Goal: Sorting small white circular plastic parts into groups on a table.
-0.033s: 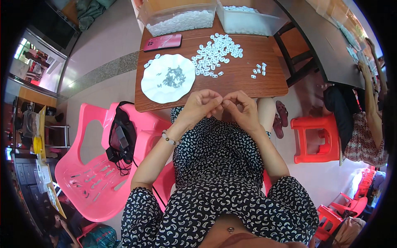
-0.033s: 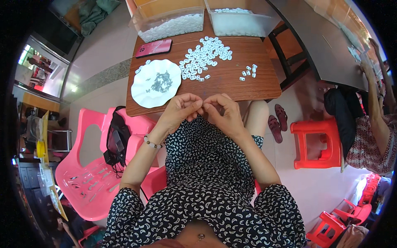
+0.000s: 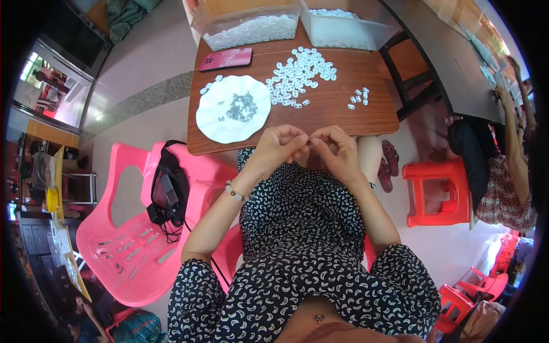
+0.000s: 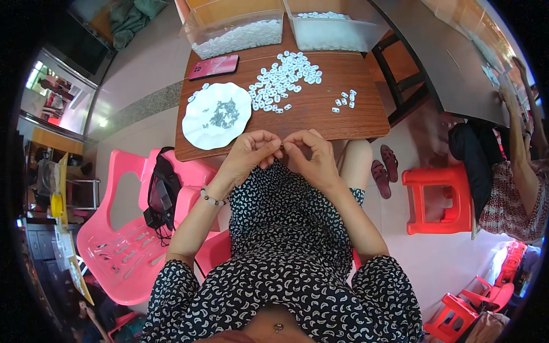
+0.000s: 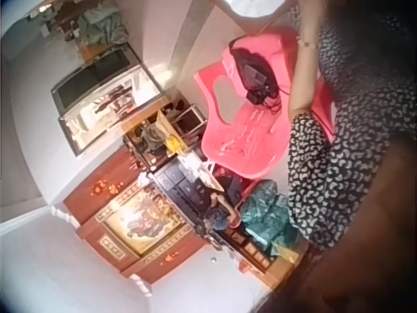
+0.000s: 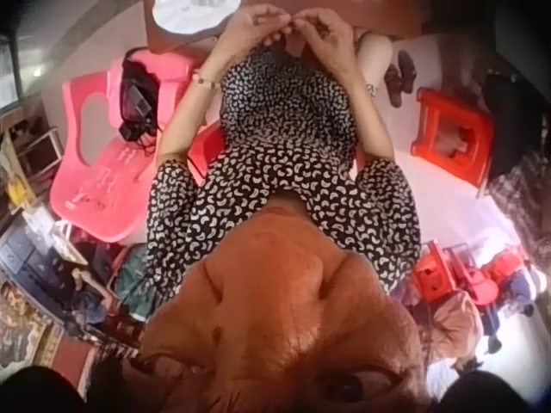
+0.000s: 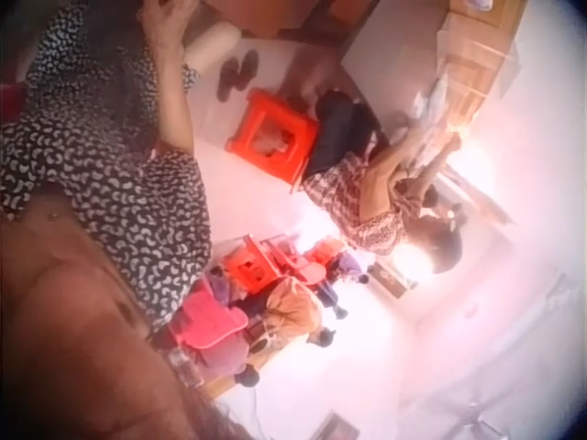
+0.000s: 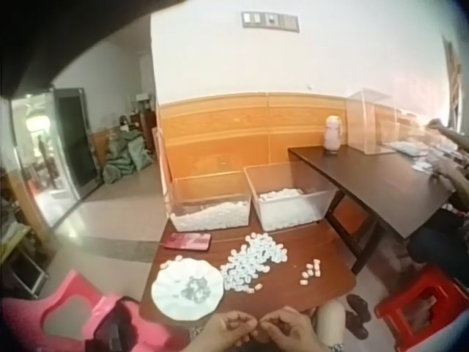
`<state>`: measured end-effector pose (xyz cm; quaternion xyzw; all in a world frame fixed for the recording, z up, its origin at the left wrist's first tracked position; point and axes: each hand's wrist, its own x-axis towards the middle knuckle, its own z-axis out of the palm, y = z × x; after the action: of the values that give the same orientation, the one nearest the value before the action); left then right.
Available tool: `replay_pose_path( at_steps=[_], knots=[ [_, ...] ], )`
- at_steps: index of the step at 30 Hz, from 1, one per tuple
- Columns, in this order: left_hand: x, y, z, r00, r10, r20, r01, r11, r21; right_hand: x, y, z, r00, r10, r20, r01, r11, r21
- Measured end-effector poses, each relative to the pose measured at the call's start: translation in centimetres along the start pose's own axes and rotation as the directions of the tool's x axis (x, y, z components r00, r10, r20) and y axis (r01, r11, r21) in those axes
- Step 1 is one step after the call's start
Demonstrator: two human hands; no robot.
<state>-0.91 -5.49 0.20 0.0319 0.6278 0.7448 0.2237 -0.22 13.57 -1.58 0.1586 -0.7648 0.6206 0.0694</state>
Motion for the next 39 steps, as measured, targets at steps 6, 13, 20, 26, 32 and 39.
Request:
replay_pose_path(
  at_steps=[6, 13, 20, 26, 32, 39],
  knots=[
    [0.0, 0.4, 1.1, 0.997, -0.013, -0.072, 0.018, 0.998, 0.065, 0.2, -1.3, -0.7, 1.0, -0.013, -0.015, 0.011, 0.996, -0.09],
    [0.0, -0.1, 1.1, 0.999, -0.005, -0.043, 0.007, 0.999, 0.041, 0.2, -1.5, -0.8, 0.998, -0.061, 0.018, 0.063, 0.989, -0.135],
    [0.1, -0.4, 1.0, 0.996, 0.029, -0.079, -0.029, 1.0, 0.006, 0.2, -0.8, -0.7, 0.999, -0.029, 0.038, 0.034, 0.991, -0.131],
    [0.5, -0.4, 1.0, 0.995, 0.021, -0.097, -0.027, 0.997, -0.066, 0.0, -0.4, -0.4, 0.98, 0.192, 0.061, -0.201, 0.949, 0.242],
    [0.3, -0.4, 1.5, 0.993, 0.009, -0.115, -0.019, 0.996, -0.088, 0.1, -0.6, -0.9, 0.966, 0.233, 0.11, -0.253, 0.938, 0.237],
    [0.4, -0.4, 1.9, 0.996, -0.011, -0.093, 0.001, 0.993, -0.115, 0.2, -1.4, -1.9, 0.966, 0.231, 0.119, -0.234, 0.972, 0.014]
  ],
)
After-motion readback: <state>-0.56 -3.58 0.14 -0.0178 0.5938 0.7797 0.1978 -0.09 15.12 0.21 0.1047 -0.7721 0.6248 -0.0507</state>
